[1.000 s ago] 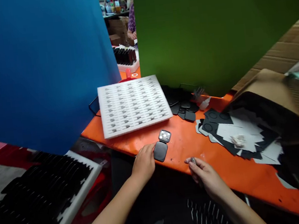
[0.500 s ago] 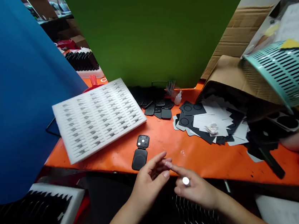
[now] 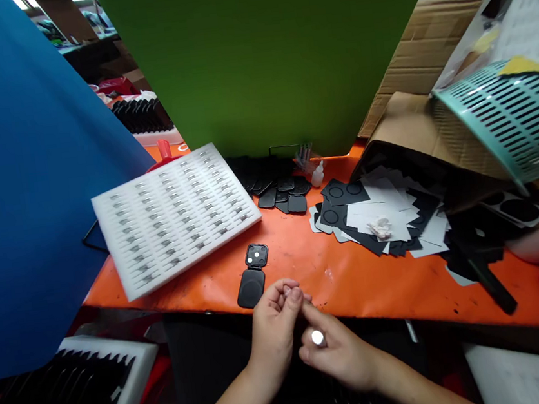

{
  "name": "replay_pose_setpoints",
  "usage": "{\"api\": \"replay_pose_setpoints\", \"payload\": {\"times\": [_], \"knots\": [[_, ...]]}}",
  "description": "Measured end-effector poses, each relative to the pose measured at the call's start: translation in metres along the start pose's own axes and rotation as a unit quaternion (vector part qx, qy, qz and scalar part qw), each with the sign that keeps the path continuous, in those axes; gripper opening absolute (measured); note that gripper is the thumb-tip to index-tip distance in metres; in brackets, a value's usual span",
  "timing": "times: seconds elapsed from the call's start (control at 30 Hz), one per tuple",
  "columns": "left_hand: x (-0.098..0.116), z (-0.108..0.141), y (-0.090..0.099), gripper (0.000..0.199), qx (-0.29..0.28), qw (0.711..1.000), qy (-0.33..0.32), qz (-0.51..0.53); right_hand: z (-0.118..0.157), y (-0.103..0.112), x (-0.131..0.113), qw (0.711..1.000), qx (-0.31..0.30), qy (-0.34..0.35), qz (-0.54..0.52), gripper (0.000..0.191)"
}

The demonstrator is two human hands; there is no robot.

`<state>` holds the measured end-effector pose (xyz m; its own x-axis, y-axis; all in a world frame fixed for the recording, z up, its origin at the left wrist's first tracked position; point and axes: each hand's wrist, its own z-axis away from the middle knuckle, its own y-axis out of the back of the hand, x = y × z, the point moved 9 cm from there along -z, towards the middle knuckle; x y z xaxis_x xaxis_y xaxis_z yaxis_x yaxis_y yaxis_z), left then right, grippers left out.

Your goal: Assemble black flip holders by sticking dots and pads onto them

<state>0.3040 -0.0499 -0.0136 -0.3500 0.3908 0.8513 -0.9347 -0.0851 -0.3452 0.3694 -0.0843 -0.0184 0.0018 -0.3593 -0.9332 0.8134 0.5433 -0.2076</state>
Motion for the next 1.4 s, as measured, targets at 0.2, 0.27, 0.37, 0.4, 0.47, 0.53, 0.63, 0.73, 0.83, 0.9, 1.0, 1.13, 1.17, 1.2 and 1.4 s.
{"api": "replay_pose_setpoints", "payload": {"times": [0.2,0.27,0.37,0.4,0.47,0.53,0.63,0.73,0.83,0.9,1.0,1.13,1.17,1.2,1.4], "knots": [[-0.016,-0.008,0.001,0.027,-0.004,0.996,0.061,0.063,-0.003,-0.004,0.011,0.972,-0.048,-0.025,-0.227,0.080],[-0.022,-0.011,0.006,0.034,0.000,0.993,0.093,0.078,-0.004,-0.001,0.011,0.956,-0.048,-0.017,-0.288,0.075],[-0.020,-0.023,0.027,0.053,-0.002,0.995,0.091,0.030,-0.005,0.009,0.013,0.946,-0.022,-0.019,-0.323,0.068],[-0.013,-0.030,0.040,0.059,0.010,0.998,0.057,-0.019,-0.006,0.013,0.015,0.951,-0.004,-0.028,-0.308,0.066],[0.009,-0.039,0.073,0.058,0.079,0.978,-0.057,-0.183,-0.008,0.025,0.023,0.970,0.046,-0.055,-0.232,0.061],[0.024,-0.043,0.096,0.052,0.156,0.897,-0.127,-0.393,-0.010,0.041,0.028,0.985,0.112,-0.065,-0.111,0.053],[0.020,-0.051,0.103,0.066,0.173,0.770,-0.124,-0.602,-0.012,0.059,0.022,0.980,0.180,-0.028,0.084,0.033],[0.013,-0.063,0.100,0.078,0.159,0.713,-0.092,-0.677,-0.013,0.062,0.012,0.957,0.200,0.018,0.208,0.035],[0.009,-0.077,0.099,0.069,0.119,0.748,-0.047,-0.651,-0.014,0.062,0.006,0.947,0.203,0.035,0.246,0.035],[0.004,-0.083,0.094,0.052,0.069,0.810,-0.029,-0.581,-0.014,0.062,0.004,0.947,0.195,0.026,0.252,0.036],[-0.007,-0.080,0.079,0.039,-0.015,0.908,-0.023,-0.417,-0.013,0.066,0.000,0.944,0.204,0.010,0.258,0.037],[-0.030,-0.055,0.046,0.049,-0.130,0.963,0.004,-0.238,-0.013,0.071,-0.017,0.932,0.220,0.031,0.288,0.033],[-0.035,-0.047,0.038,0.052,-0.149,0.965,0.013,-0.215,-0.014,0.071,-0.022,0.926,0.222,0.039,0.304,0.031],[-0.040,-0.039,0.032,0.053,-0.160,0.966,0.021,-0.204,-0.014,0.071,-0.027,0.918,0.224,0.043,0.323,0.030],[-0.032,-0.019,0.014,0.058,-0.123,0.948,-0.043,-0.290,-0.016,0.063,-0.032,0.885,0.212,0.015,0.415,0.025]]}}
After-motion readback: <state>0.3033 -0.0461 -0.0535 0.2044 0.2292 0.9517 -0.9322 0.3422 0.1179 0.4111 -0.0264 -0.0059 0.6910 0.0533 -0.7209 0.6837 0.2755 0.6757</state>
